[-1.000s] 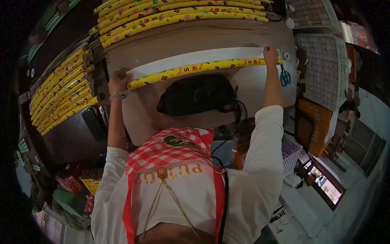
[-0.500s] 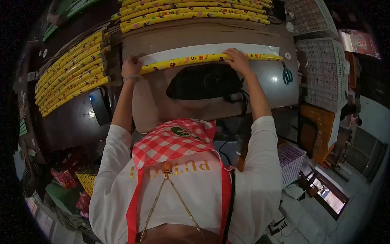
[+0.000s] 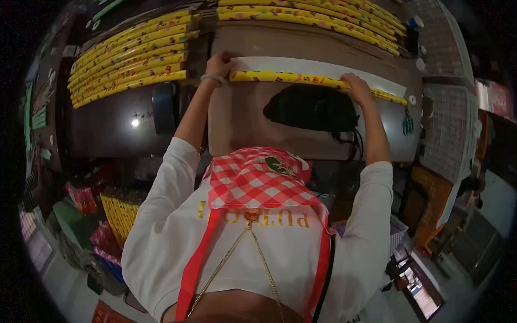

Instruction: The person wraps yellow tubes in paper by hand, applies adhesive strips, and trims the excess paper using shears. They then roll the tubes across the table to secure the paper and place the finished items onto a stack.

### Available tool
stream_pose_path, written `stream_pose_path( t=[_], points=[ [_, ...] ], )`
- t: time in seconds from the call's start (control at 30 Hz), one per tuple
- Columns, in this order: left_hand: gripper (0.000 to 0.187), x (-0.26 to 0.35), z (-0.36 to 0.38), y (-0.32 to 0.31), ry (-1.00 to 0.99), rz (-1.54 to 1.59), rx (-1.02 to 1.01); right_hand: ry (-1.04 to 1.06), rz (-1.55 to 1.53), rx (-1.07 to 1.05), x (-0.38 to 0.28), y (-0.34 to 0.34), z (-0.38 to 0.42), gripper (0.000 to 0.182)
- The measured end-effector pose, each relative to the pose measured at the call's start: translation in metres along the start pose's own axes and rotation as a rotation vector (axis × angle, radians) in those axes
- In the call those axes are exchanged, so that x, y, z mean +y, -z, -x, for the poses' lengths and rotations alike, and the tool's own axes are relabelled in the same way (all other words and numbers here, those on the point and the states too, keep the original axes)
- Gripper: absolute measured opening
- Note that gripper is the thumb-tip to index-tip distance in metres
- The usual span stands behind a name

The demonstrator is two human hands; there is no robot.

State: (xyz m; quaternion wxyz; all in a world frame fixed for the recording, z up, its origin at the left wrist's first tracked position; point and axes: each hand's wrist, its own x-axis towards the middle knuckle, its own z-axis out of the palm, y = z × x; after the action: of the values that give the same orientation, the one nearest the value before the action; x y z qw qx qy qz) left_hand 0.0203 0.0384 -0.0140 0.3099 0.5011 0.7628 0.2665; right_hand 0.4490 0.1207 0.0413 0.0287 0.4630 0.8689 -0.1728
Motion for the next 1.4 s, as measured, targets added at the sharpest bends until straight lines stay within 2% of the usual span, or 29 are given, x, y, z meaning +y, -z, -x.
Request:
stream_pose_path(
  t=[0.07, 0.23, 0.3, 0.4, 0.47, 0.5, 0.57, 0.6, 0.67, 0.7, 0.77, 0.8, 0.9, 1.03, 1.13, 1.4],
  points=[
    [0.034, -0.004, 0.002, 0.0, 0.001, 0.086, 0.057, -0.019, -0.024, -0.026, -0.006, 0.003, -0.001, 0.036],
    [0.034, -0.006, -0.001, 0.001, 0.095, 0.113, -0.037, -0.051, -0.09, -0.061, -0.009, 0.005, -0.002, 0.038],
    [0.035, -0.005, 0.0, 0.0, 0.092, 0.073, -0.038, -0.026, -0.107, -0.077, -0.005, 0.009, -0.006, 0.036],
    [0.036, 0.0, 0.005, 0.0, 0.121, 0.106, -0.035, 0.069, 0.036, -0.121, -0.005, 0.021, -0.02, 0.03],
    [0.035, -0.002, 0.005, -0.004, 0.161, 0.188, 0.002, -0.031, -0.099, -0.13, -0.052, 0.033, -0.04, 0.023],
    [0.035, -0.002, 0.007, -0.004, 0.16, 0.189, -0.001, 0.03, -0.177, -0.075, -0.075, 0.029, -0.053, 0.015],
    [0.033, 0.0, 0.01, 0.0, 0.208, 0.339, 0.031, 0.117, -0.31, 0.028, -0.134, 0.014, -0.071, 0.016],
    [0.033, 0.001, 0.012, 0.0, 0.204, 0.341, 0.035, 0.18, -0.336, 0.065, -0.158, 0.004, -0.082, 0.016],
    [0.035, -0.003, 0.016, -0.002, 0.296, 0.597, 0.035, 0.295, -0.352, 0.137, -0.196, -0.023, -0.104, 0.015],
    [0.035, -0.003, 0.017, -0.003, 0.295, 0.601, 0.045, 0.345, -0.343, 0.173, -0.209, -0.037, -0.113, 0.014],
    [0.035, -0.008, 0.016, -0.004, 0.306, 0.679, 0.024, 0.343, -0.335, 0.184, -0.232, -0.054, -0.129, 0.014],
    [0.039, -0.021, 0.012, -0.013, 0.251, 0.738, 0.019, 0.33, -0.33, 0.196, -0.24, -0.06, -0.136, 0.013],
    [0.036, -0.009, 0.016, -0.001, 0.328, 0.746, -0.03, 0.313, -0.301, 0.203, -0.248, -0.08, -0.149, 0.011],
    [0.032, -0.007, 0.019, 0.002, 0.292, 0.723, 0.02, 0.309, -0.263, 0.258, -0.256, -0.079, -0.148, 0.011],
    [0.031, -0.004, 0.02, 0.006, 0.383, 0.861, -0.043, 0.285, -0.229, 0.255, -0.258, -0.079, -0.147, 0.013],
    [0.03, -0.01, 0.019, 0.002, 0.327, 0.836, -0.033, 0.254, -0.164, 0.282, -0.26, -0.083, -0.15, 0.012]
  ],
)
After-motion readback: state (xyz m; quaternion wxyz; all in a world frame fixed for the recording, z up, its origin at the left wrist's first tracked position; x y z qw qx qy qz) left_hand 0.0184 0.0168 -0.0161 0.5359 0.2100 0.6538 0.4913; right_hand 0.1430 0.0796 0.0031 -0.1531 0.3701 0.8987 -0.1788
